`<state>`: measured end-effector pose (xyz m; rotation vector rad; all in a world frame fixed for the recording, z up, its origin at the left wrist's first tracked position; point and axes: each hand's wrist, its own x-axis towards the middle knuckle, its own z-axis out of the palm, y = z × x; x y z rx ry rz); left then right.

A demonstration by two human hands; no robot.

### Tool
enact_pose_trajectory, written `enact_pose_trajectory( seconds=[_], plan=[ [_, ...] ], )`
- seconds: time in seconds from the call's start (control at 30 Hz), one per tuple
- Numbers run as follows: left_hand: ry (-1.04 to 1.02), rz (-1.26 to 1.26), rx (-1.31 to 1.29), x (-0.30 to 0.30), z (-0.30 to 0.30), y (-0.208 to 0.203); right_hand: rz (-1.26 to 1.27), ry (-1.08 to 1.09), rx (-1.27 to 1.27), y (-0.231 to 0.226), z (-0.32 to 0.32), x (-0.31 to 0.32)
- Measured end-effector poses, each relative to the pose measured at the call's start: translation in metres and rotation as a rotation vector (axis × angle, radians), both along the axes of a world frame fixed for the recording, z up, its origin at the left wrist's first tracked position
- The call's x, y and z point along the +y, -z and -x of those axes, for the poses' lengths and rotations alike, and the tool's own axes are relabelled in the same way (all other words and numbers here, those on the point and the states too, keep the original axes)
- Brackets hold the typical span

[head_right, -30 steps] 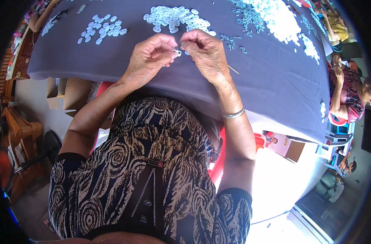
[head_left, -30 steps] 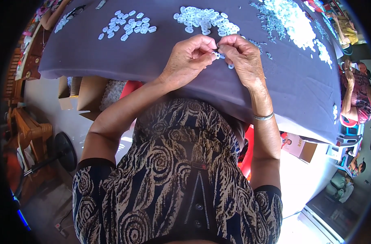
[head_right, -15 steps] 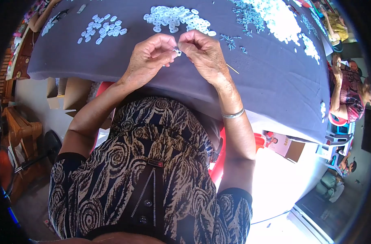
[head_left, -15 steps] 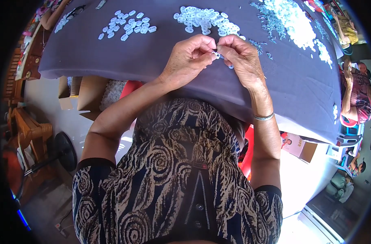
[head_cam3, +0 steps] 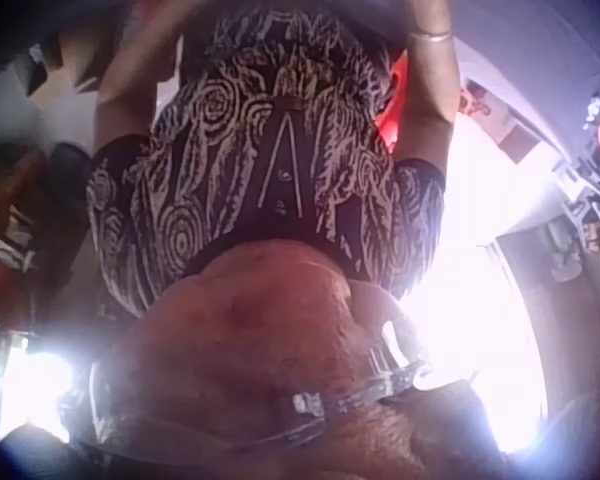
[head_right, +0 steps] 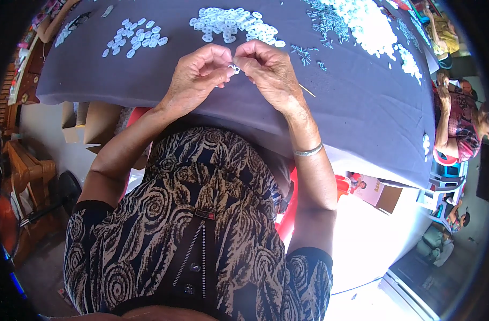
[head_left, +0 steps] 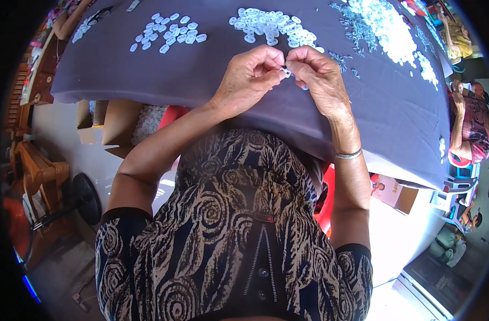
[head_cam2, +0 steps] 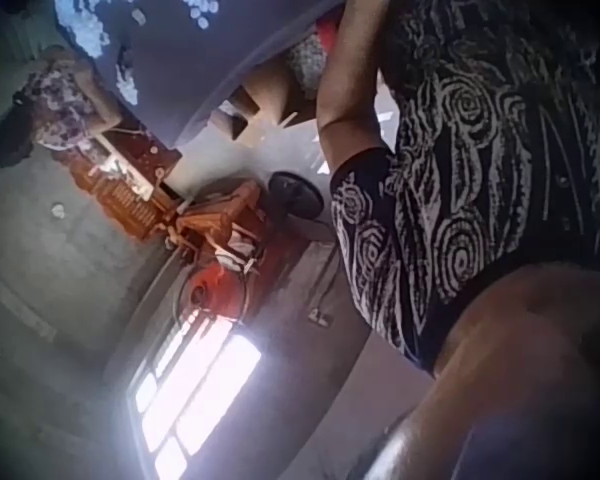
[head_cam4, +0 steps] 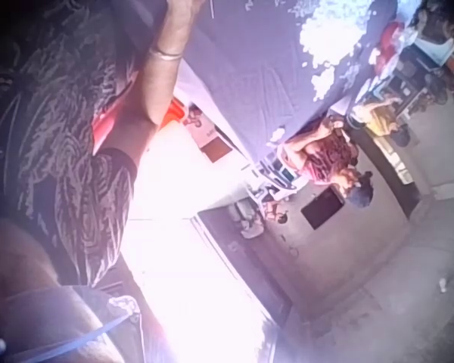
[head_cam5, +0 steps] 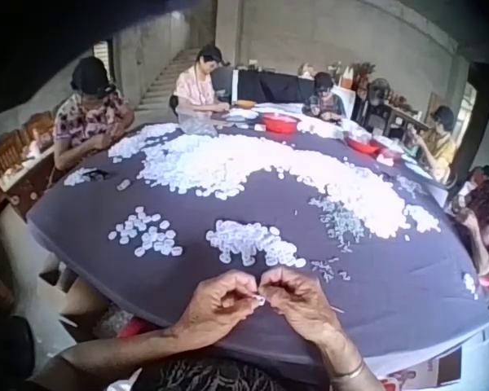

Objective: The person assembles plastic fasteners by hand by picking up small pins and inserting them into the holes of plastic pieces on the table.

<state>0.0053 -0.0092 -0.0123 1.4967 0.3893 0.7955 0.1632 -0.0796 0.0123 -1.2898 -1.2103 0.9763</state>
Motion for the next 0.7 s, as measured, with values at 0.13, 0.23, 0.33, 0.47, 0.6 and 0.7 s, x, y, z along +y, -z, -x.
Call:
enact_pose_trajectory(
  seconds=[0.13, 0.23, 0.33, 0.47, 0.6, 0.7],
  plan=[
    [0.008, -0.009, 0.014, 0.0019, 0.0009, 0.0010, -0.023, 0.020, -0.068, 0.0010, 0.0007, 0.0004],
    [0.005, 0.004, 0.014, 0.0017, 0.0008, 0.0010, -0.024, 0.018, -0.092, 0.0009, 0.0004, 0.0004],
    [0.014, 0.012, 0.018, 0.0025, 0.0010, 0.0020, 0.004, 0.027, -0.072, 0.0002, 0.0010, 0.0004],
    [0.006, 0.018, 0.039, 0.0020, 0.0006, 0.0005, 0.023, 0.043, -0.010, 0.0008, 0.0013, 0.0009],
    [0.001, 0.024, 0.040, 0.0019, 0.0003, 0.0005, 0.021, 0.046, -0.045, 0.0032, 0.0001, 0.0014],
    [0.008, 0.032, 0.051, 0.0026, 0.0007, 0.0021, 0.013, 0.034, -0.060, 0.0023, 0.0014, 0.0016]
  ],
)
